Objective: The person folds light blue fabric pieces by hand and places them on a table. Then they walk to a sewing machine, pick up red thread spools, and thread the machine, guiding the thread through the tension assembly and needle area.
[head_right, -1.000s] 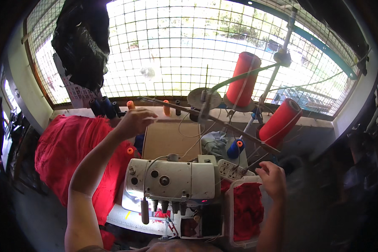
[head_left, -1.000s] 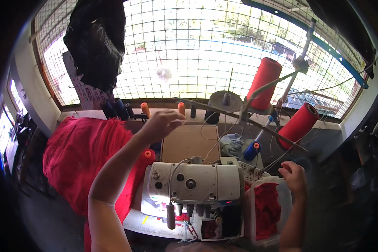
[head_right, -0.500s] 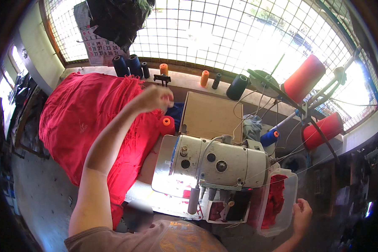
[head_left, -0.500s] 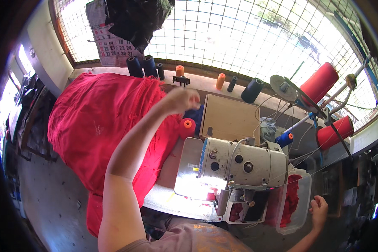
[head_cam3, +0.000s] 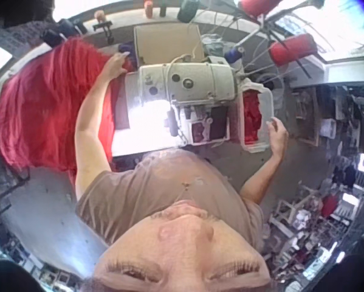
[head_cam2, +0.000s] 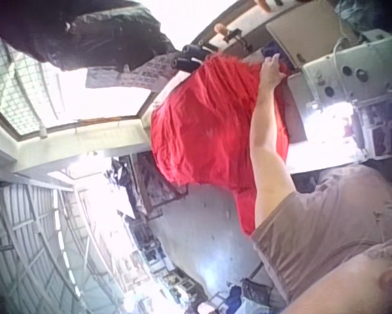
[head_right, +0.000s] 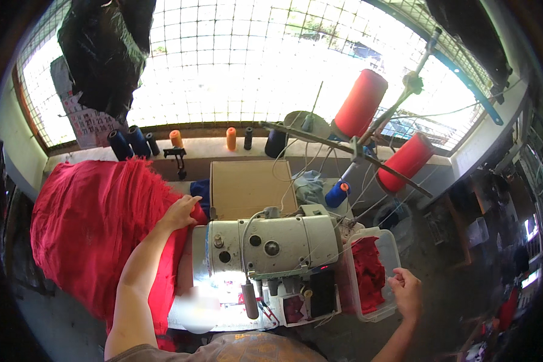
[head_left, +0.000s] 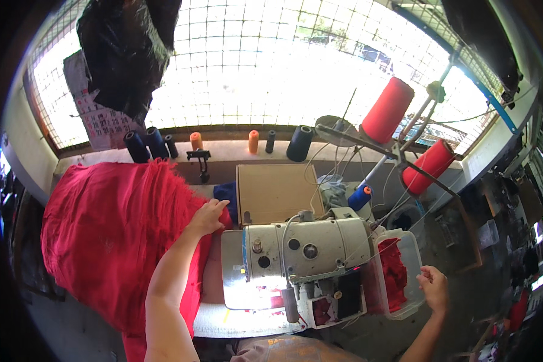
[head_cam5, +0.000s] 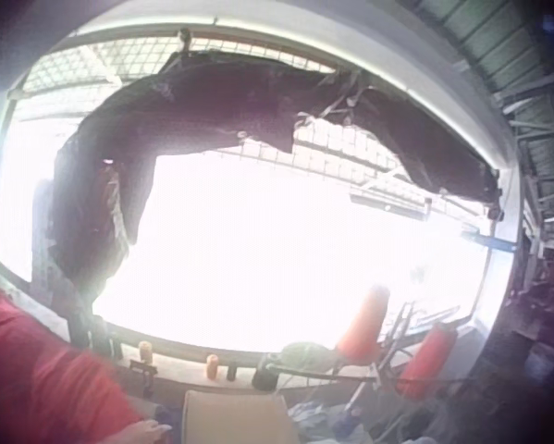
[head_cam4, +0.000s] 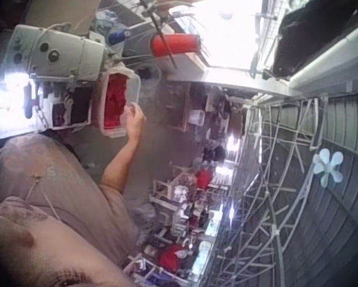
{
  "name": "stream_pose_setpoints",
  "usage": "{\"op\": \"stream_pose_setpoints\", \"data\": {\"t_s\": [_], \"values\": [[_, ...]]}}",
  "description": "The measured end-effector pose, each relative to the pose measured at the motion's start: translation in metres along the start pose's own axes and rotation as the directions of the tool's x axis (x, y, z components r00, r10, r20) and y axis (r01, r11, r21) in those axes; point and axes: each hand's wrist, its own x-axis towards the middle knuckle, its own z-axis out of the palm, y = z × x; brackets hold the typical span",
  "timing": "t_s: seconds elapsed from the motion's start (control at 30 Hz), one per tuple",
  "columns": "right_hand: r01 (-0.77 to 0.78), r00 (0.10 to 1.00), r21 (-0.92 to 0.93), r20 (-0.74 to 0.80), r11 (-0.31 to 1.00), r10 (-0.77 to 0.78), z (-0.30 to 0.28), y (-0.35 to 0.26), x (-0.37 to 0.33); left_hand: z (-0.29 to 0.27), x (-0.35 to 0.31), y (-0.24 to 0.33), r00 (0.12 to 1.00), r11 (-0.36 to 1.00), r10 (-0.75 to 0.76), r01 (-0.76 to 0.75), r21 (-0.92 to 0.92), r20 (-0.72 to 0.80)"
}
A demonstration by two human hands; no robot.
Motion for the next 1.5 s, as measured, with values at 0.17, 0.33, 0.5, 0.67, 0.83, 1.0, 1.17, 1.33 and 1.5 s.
{"op": "stream_pose_setpoints", "data": {"t_s": [0.17, 0.33, 0.5, 0.67, 0.83, 1.0, 1.17, 1.33, 1.5], "values": [[0.023, 0.999, -0.006, -0.039, 1.000, -0.023, -0.002, 0.006, -0.002, -0.057, -0.007, 0.006, 0.962, 0.997, 0.045, -0.059, -0.043, -0.271], [0.062, 0.997, -0.047, 0.050, 0.997, -0.059, 0.005, -0.002, 0.012, -0.120, 0.017, 0.031, 0.869, 0.894, 0.054, -0.262, -0.365, -0.491], [0.125, 0.915, 0.131, 0.368, 0.983, -0.165, 0.033, -0.010, 0.084, -0.131, 0.040, 0.085, 0.918, 0.472, 0.028, -0.361, -0.804, -0.396], [0.237, 0.890, 0.236, 0.336, 0.942, -0.308, 0.064, -0.046, 0.144, -0.105, 0.081, 0.117, 0.881, 0.520, 0.179, -0.462, -0.718, -0.437], [0.510, 0.810, 0.264, 0.173, 0.818, -0.561, 0.092, -0.107, 0.172, -0.085, 0.110, 0.158, 0.885, 0.516, 0.266, -0.465, -0.720, -0.381], [0.568, 0.766, 0.450, 0.019, 0.689, -0.643, 0.130, -0.161, 0.175, -0.083, 0.113, 0.197, 0.871, 0.728, 0.357, -0.485, -0.484, -0.336], [0.426, 0.793, 0.752, -0.044, 0.502, -0.607, 0.145, -0.169, 0.187, -0.081, 0.123, 0.218, 0.800, 0.663, 0.455, -0.597, -0.451, -0.391], [0.460, 0.851, 0.668, -0.145, 0.585, -0.504, 0.140, -0.173, 0.180, -0.086, 0.125, 0.227, 0.842, 0.697, 0.434, -0.539, -0.473, -0.320], [0.180, 0.808, 0.969, -0.049, 0.167, -0.587, 0.119, -0.167, 0.194, -0.082, 0.129, 0.215, 0.848, 0.764, 0.380, -0.513, -0.392, -0.368]]}}
